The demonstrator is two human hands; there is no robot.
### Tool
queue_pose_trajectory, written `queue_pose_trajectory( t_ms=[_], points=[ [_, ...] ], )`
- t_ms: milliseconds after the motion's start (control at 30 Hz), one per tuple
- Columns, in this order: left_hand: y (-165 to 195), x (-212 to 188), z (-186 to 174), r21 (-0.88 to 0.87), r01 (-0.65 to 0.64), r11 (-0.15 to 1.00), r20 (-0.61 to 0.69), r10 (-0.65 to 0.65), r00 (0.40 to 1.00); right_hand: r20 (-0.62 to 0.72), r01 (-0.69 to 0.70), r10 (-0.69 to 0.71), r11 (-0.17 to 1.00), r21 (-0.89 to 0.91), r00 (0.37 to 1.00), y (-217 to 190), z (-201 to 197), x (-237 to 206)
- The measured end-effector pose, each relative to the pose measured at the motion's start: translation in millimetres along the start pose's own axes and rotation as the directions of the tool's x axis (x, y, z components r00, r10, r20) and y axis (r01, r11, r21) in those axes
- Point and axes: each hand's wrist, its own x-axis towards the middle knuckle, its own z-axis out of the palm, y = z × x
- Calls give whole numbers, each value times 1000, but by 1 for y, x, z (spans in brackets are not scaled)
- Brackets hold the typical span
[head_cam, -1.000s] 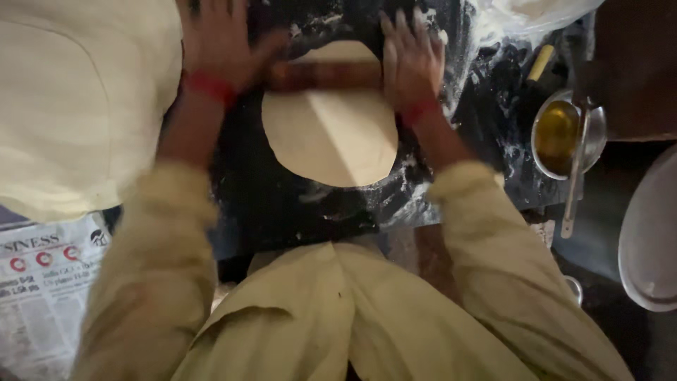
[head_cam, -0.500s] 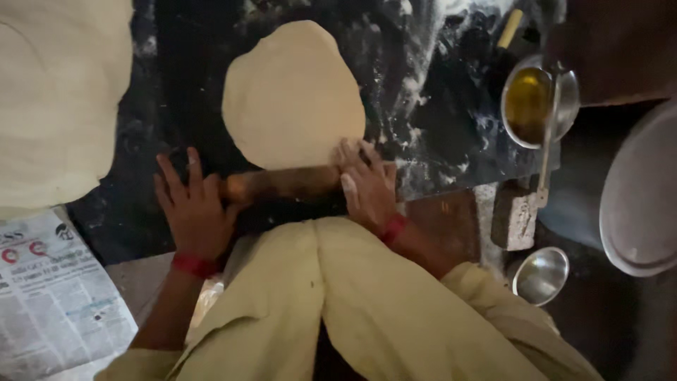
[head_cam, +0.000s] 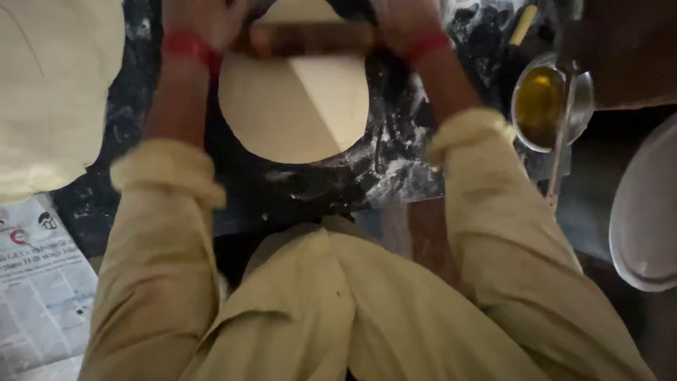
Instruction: The person rolls out dough on a floured surface using a rolling pin. They repeatedly flatten, flip, and adjust the dough, occasionally wiping the surface with a cloth. The person handles multiple pieces of dough, flattening them into thin rounds.
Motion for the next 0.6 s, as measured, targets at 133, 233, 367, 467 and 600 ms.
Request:
queue_pose_trajectory(
  t_ms=[133, 233, 367, 467, 600],
  points=[
    [15, -120, 34, 433, -261, 863, -185, 369, 911, -437, 143, -166, 986, -87, 884, -28, 13, -102],
    [29, -219, 66, 311, -237, 920, -225, 314, 922, -247, 103, -86, 993, 57, 965, -44, 29, -180],
    [38, -276, 92, 293, -120, 949, -289, 207, 935, -256, 268, -243, 961, 70, 936, -48, 22, -181],
    [37, -279, 92, 247, -176, 953, -315, 251, 915, -326, 469, -414, 876, 110, 850, -64, 3, -121],
    [27, -273, 75, 181, -254, 950, -196, 288, 937, -197, 572, -582, 813, -112, 789, -134, 13, -68]
  ],
)
